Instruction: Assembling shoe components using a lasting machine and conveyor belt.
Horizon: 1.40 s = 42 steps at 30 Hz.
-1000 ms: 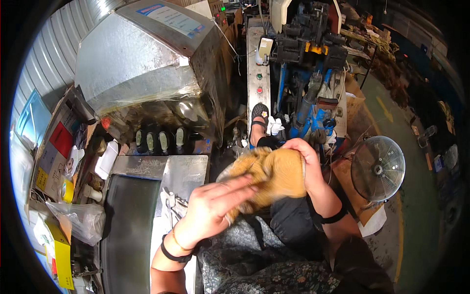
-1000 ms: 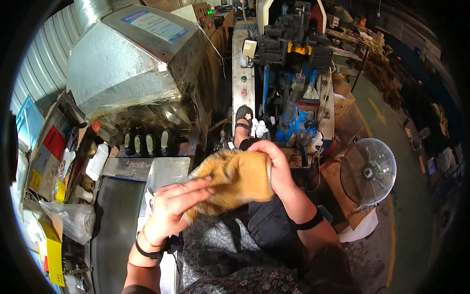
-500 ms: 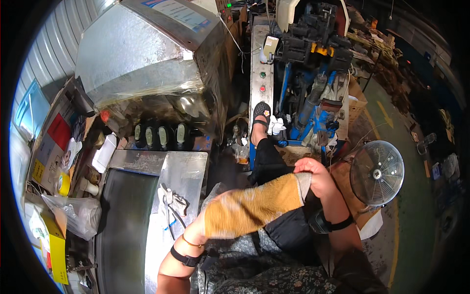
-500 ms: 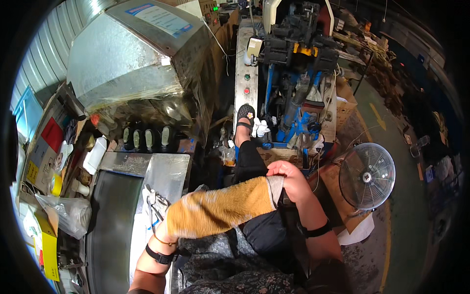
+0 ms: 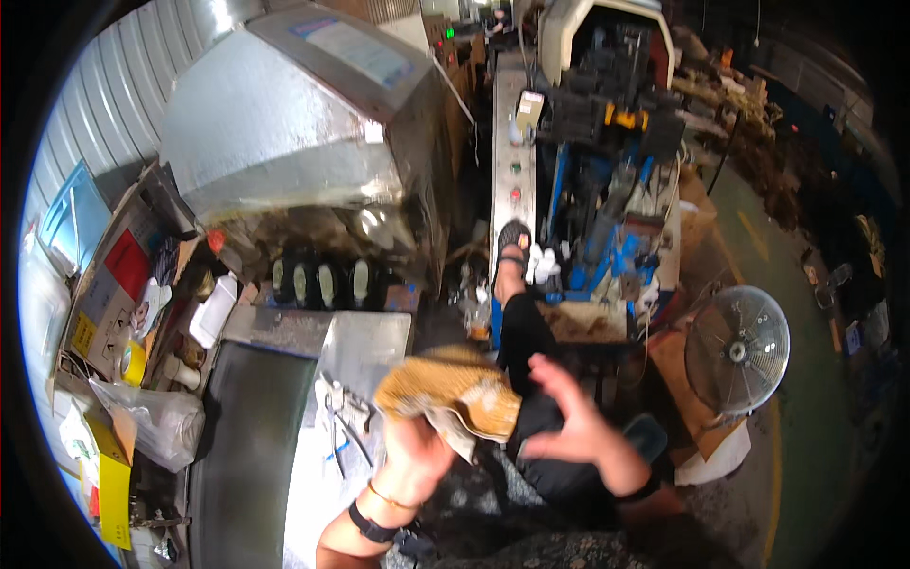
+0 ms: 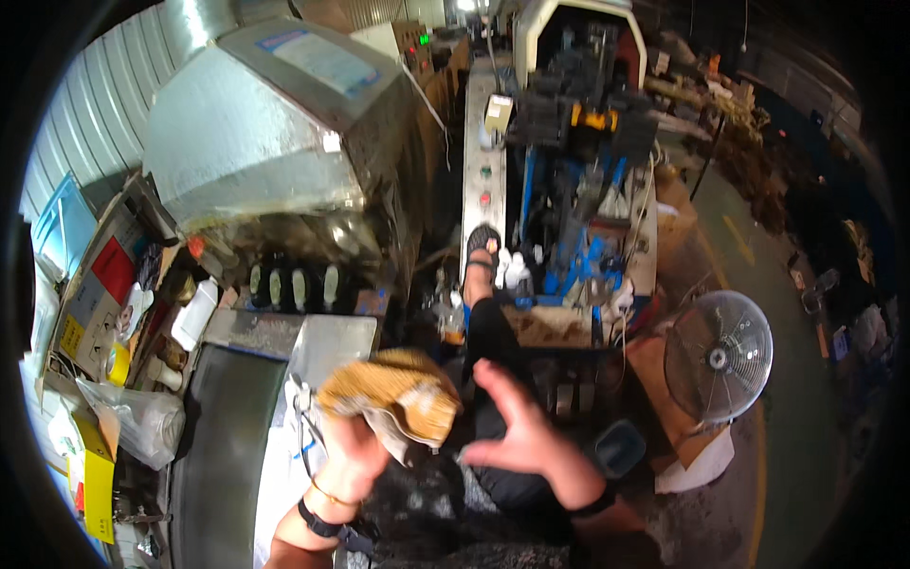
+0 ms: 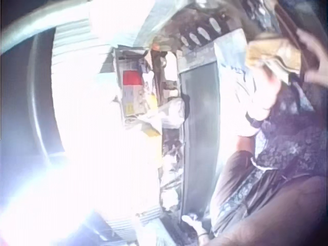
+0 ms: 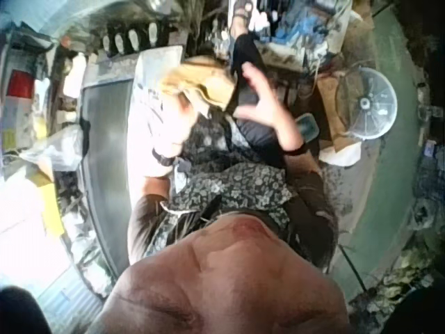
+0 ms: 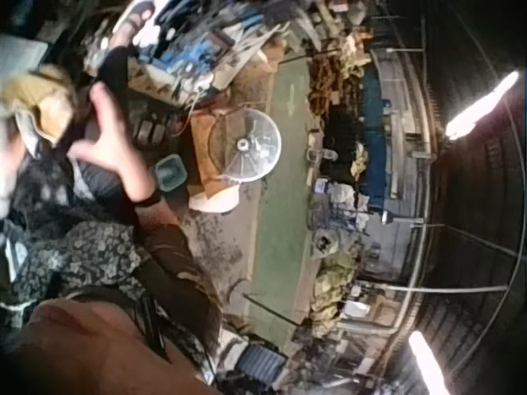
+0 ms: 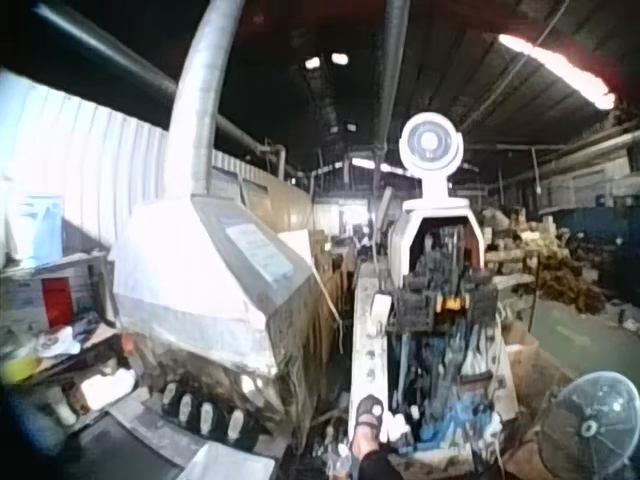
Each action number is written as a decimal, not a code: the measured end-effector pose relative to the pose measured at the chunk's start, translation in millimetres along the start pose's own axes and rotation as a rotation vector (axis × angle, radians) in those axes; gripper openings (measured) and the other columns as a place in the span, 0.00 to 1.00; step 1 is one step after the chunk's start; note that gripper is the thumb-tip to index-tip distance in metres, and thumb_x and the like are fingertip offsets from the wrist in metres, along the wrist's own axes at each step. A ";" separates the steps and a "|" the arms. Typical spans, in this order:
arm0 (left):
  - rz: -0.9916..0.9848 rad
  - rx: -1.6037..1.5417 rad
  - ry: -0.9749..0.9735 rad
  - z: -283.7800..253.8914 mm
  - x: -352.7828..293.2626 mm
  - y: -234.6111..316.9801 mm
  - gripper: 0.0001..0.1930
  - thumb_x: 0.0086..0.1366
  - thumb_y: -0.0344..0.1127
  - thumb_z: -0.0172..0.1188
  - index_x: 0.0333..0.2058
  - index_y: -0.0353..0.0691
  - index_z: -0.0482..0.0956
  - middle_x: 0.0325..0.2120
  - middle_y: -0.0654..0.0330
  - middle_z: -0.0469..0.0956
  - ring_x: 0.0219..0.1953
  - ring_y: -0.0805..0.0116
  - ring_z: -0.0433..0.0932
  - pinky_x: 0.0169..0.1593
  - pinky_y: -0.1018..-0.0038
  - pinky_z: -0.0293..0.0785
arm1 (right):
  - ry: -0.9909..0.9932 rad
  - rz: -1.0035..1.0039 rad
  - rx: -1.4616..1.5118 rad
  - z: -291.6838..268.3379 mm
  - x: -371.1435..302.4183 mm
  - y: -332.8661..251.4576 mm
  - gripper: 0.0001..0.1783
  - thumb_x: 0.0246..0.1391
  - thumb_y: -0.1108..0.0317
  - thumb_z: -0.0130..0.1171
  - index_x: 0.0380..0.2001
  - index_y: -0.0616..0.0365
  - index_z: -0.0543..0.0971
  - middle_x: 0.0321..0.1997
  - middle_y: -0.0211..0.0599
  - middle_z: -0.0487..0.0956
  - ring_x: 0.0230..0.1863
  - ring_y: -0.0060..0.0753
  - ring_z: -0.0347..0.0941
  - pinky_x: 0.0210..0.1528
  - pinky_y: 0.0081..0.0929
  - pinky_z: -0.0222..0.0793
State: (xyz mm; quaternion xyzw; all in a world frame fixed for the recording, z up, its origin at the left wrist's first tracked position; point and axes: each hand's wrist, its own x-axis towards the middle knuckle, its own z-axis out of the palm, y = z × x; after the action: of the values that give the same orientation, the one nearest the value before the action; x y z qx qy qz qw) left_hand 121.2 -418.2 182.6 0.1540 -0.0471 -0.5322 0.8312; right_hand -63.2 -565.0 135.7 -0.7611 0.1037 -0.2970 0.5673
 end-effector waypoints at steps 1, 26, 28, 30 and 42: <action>-0.012 0.096 0.084 1.2 -0.6 -7.0 0.25 0.71 0.49 0.42 0.57 0.36 0.66 0.55 0.51 0.70 0.57 0.53 0.69 0.63 0.56 0.63 | -0.063 -0.104 -0.064 16.1 1.3 -6.1 0.48 0.42 0.68 0.73 0.65 0.60 0.59 0.66 0.48 0.64 0.68 0.44 0.59 0.66 0.38 0.57; 0.027 2.372 -0.327 90.9 -90.8 127.4 0.18 0.42 0.23 0.63 0.37 0.40 0.83 0.28 0.56 0.80 0.28 0.58 0.79 0.30 0.71 0.75 | 0.376 0.141 0.311 -150.7 -8.4 -93.8 0.23 0.38 0.67 0.71 0.39 0.61 0.75 0.28 0.29 0.75 0.30 0.23 0.73 0.36 0.21 0.69; 0.123 2.358 -0.475 93.5 -94.1 135.9 0.14 0.43 0.25 0.63 0.33 0.40 0.83 0.28 0.57 0.81 0.28 0.58 0.80 0.32 0.68 0.75 | 0.272 -0.015 0.416 -158.0 -11.2 -89.6 0.21 0.42 0.69 0.69 0.39 0.62 0.74 0.31 0.33 0.76 0.33 0.28 0.74 0.38 0.25 0.70; 0.210 2.203 -0.401 88.8 -93.5 145.0 0.08 0.45 0.24 0.63 0.28 0.34 0.80 0.26 0.54 0.80 0.29 0.56 0.79 0.36 0.67 0.75 | 0.224 0.054 0.437 -166.3 -11.1 -86.5 0.18 0.45 0.71 0.68 0.40 0.62 0.74 0.35 0.37 0.78 0.37 0.34 0.76 0.41 0.30 0.73; 0.643 2.162 0.285 33.6 -70.2 170.6 0.05 0.64 0.27 0.58 0.35 0.30 0.78 0.27 0.61 0.77 0.30 0.74 0.73 0.36 0.78 0.70 | 0.416 0.280 0.153 -145.9 42.2 -53.7 0.11 0.53 0.69 0.61 0.40 0.60 0.78 0.37 0.30 0.79 0.38 0.22 0.73 0.42 0.24 0.70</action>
State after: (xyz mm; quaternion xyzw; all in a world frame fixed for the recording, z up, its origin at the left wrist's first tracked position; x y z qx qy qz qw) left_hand 231.4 -296.1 272.8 0.8304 -0.4238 0.0475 0.3587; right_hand -122.1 -684.9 225.6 -0.6167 0.2996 -0.3726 0.6254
